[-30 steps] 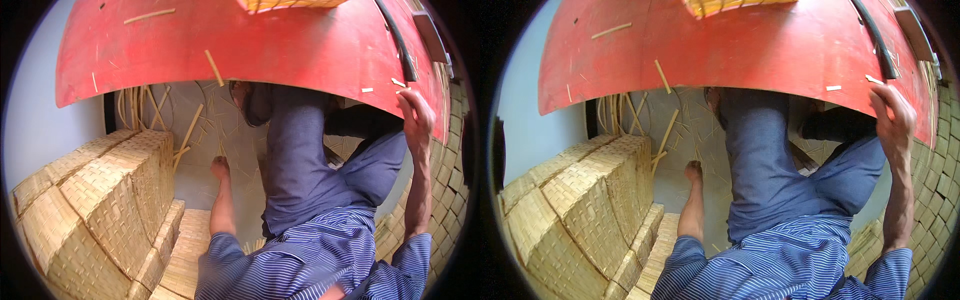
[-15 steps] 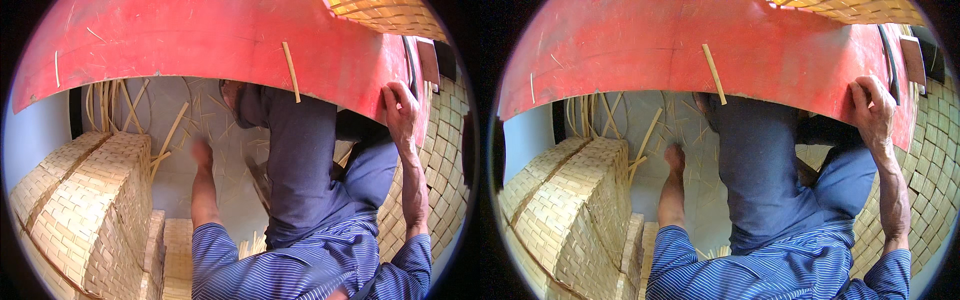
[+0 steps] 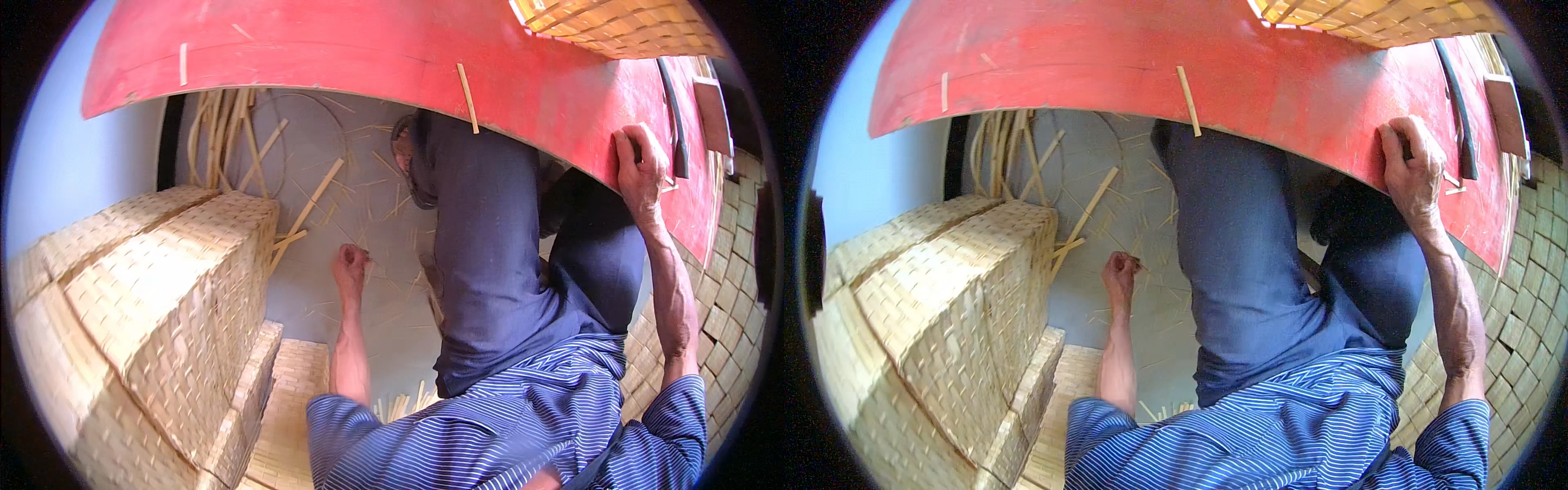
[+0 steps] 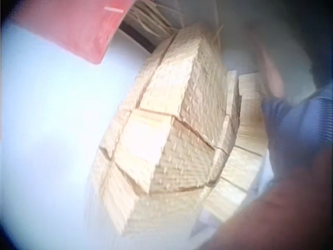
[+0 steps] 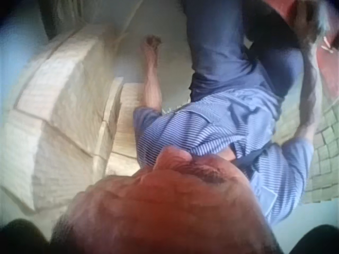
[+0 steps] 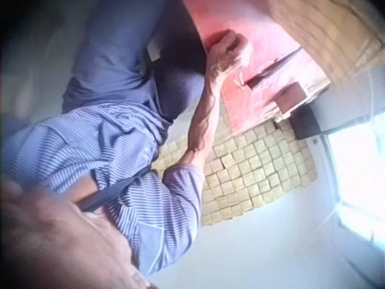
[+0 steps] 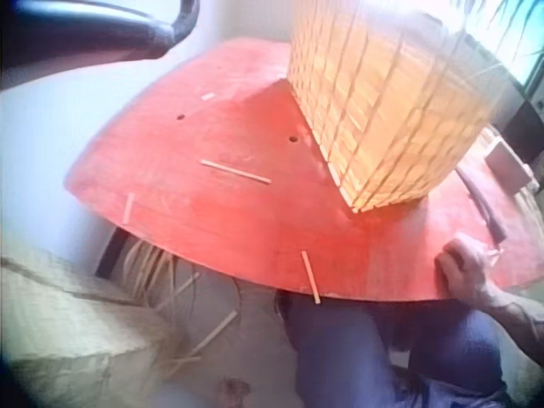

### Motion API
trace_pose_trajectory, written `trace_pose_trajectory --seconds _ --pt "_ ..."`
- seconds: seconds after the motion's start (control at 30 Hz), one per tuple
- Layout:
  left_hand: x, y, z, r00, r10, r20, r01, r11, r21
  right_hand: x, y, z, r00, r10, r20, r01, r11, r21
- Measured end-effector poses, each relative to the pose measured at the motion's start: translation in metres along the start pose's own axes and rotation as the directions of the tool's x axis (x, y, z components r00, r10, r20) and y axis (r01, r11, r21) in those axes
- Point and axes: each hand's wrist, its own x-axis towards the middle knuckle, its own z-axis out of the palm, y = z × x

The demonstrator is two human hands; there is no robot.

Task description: The person weaves thin bamboo strips into a rectangular basket frame, interlacing them by hand to build up the sides. They occasionally use a small hammer to tap the woven sections into place.

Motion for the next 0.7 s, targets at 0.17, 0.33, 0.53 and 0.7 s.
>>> trace_pose_trajectory --seconds 0.17,0.33,0.53,0.7 --pt "-0.104 0.138 -0.015 0.993 0.117 -0.033 -0.117 0.843 -0.525 0.002 0.004 0.003 0.997 -0.051 -0.054 0.055 0.996 0.067" --pt "-0.160 0.215 -0.008 0.940 0.338 -0.037 -0.260 0.645 -0.718 0.006 0.001 0.001 0.986 -0.143 -0.085 0.152 0.982 0.113" --pt "-0.191 0.278 0.016 0.887 0.461 0.023 -0.345 0.694 -0.632 -0.008 -0.011 -0.015 0.997 -0.075 -0.025 0.077 0.865 0.496" --pt "-0.211 0.328 0.048 0.860 0.501 0.095 -0.361 0.729 -0.582 -0.052 -0.081 -0.073 0.798 -0.533 0.281 0.058 0.533 0.844"
